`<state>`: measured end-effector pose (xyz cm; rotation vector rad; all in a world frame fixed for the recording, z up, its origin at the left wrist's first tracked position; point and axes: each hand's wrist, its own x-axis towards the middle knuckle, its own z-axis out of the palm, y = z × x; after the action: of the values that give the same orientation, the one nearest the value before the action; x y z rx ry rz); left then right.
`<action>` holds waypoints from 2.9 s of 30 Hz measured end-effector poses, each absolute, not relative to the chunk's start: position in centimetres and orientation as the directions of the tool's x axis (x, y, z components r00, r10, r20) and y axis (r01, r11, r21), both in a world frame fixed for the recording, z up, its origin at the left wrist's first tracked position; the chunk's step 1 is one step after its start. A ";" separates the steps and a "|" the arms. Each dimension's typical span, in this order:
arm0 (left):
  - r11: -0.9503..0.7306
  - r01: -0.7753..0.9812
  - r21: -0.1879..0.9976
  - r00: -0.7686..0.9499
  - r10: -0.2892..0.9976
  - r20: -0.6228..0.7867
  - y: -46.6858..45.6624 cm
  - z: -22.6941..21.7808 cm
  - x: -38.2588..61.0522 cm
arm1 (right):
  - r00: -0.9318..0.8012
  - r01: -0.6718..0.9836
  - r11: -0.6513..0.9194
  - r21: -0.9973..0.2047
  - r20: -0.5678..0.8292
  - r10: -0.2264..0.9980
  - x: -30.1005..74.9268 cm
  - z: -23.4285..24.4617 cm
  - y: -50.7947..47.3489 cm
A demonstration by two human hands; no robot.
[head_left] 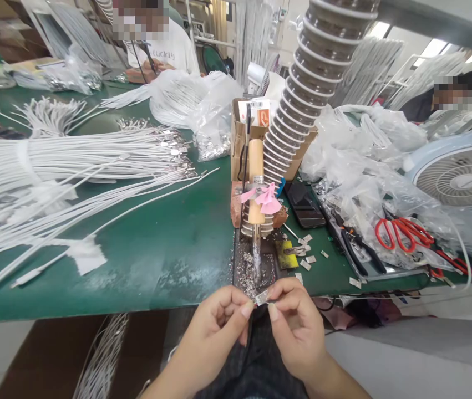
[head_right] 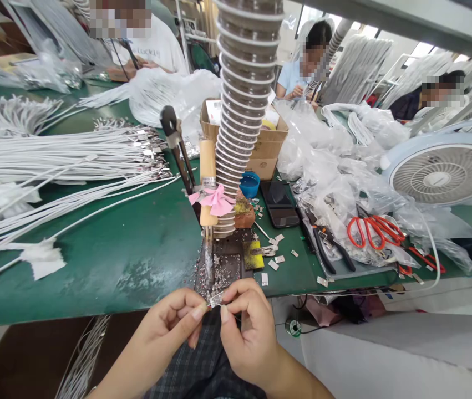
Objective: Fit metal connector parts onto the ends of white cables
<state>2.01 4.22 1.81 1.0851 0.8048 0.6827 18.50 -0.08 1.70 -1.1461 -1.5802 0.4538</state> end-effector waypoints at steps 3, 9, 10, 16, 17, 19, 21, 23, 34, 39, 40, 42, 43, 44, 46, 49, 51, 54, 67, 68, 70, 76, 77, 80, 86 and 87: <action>0.312 -0.112 0.943 0.538 0.817 -0.207 4.4 1.8 2.2 | 0.067 0.430 0.468 -0.772 0.544 0.837 18.2 2.1 0.3; 0.315 -0.128 0.940 0.523 0.827 -0.206 4.7 1.8 2.5 | 0.100 0.441 0.470 -0.764 0.562 0.821 17.8 2.6 0.9; 0.315 -0.132 0.940 0.520 0.829 -0.205 4.8 1.8 2.5 | 0.102 0.443 0.469 -0.764 0.562 0.821 17.8 2.6 0.9; 0.297 -0.153 0.942 0.526 0.832 -0.177 4.7 1.9 2.3 | 0.109 0.439 0.469 -0.767 0.563 0.819 17.7 2.7 1.0; 0.292 -0.160 0.943 0.525 0.834 -0.169 4.7 1.9 2.3 | 0.108 0.436 0.468 -0.768 0.562 0.820 17.7 2.7 1.0; 0.291 -0.170 0.942 0.525 0.835 -0.163 4.6 2.0 2.3 | 0.105 0.431 0.466 -0.773 0.556 0.825 17.7 2.6 1.0; 0.296 -0.171 0.940 0.524 0.835 -0.167 4.6 2.0 2.4 | 0.103 0.429 0.460 -0.778 0.548 0.830 17.7 2.5 1.0; 0.303 -0.166 0.939 0.521 0.835 -0.177 4.7 2.1 2.4 | 0.101 0.437 0.456 -0.775 0.546 0.832 17.7 2.5 1.0; 0.283 -0.193 0.939 0.499 0.852 -0.154 4.5 1.9 2.5 | 0.109 0.446 0.456 -0.770 0.552 0.827 17.7 2.6 0.8; 0.272 -0.190 0.943 0.506 0.850 -0.143 4.5 1.5 2.5 | 0.111 0.448 0.458 -0.768 0.556 0.824 17.6 2.6 0.6; 0.264 -0.201 0.943 0.502 0.855 -0.133 4.4 1.3 2.4 | 0.113 0.449 0.458 -0.767 0.557 0.823 17.6 2.6 0.6; 0.247 -0.230 0.941 0.489 0.866 -0.108 4.3 1.0 2.4 | 0.113 0.443 0.458 -0.771 0.555 0.824 17.5 2.6 0.6; 0.243 -0.234 0.942 0.487 0.868 -0.103 4.3 0.9 2.4 | 0.112 0.439 0.458 -0.773 0.553 0.826 17.5 2.6 0.6; 0.241 -0.230 0.943 0.488 0.867 -0.102 4.3 0.8 2.3 | 0.111 0.433 0.459 -0.776 0.551 0.827 17.5 2.6 0.6; 0.241 -0.210 0.947 0.491 0.864 -0.111 4.3 1.0 2.3 | 0.107 0.424 0.455 -0.783 0.542 0.834 17.5 2.6 0.7; 0.242 -0.191 0.951 0.493 0.862 -0.120 4.4 1.4 2.3 | 0.100 0.425 0.453 -0.784 0.537 0.837 17.6 2.6 0.6; 0.254 -0.168 0.952 0.490 0.860 -0.143 4.3 1.6 2.3 | 0.086 0.453 0.458 -0.765 0.549 0.831 17.8 2.5 0.3; 0.273 -0.086 0.958 0.493 0.847 -0.197 3.9 1.5 2.2 | 0.044 0.534 0.459 -0.710 0.566 0.823 18.1 2.1 -0.4; 0.183 -0.016 0.983 0.501 0.852 -0.151 2.2 0.8 1.8 | -0.037 0.593 0.466 -0.657 0.555 0.831 18.6 1.9 -2.4; 0.185 0.002 0.983 0.500 0.851 -0.161 2.1 0.9 1.8 | -0.042 0.584 0.463 -0.667 0.545 0.838 18.6 1.9 -2.5; 0.183 0.025 0.983 0.498 0.850 -0.170 1.8 1.0 1.7 | -0.043 0.550 0.456 -0.700 0.521 0.852 18.7 2.1 -2.7; 0.108 0.081 0.991 0.533 0.835 -0.135 0.6 1.0 1.0 | -0.034 0.347 0.373 -0.861 0.386 0.922 19.4 2.2 -3.3; 0.092 0.085 0.992 0.543 0.830 -0.124 0.5 1.1 0.9 | -0.008 0.312 0.345 -0.886 0.360 0.933 19.6 2.0 -3.5; 0.034 0.093 0.995 0.579 0.811 -0.082 0.3 1.2 0.7 | 0.063 0.244 0.281 -0.928 0.304 0.951 20.1 1.3 -3.8; -0.258 0.103 0.961 0.550 0.819 0.162 0.5 1.4 0.6 | -0.120 0.294 0.288 -0.911 0.264 0.957 19.8 1.3 -3.9; -0.297 0.099 0.950 0.544 0.816 0.198 0.5 1.5 0.6 | -0.126 0.272 0.278 -0.921 0.252 0.959 19.7 1.4 -3.9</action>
<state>0.61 0.51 1.51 1.7440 0.7660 0.8639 19.71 -3.87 1.37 -1.1606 -1.6028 0.9139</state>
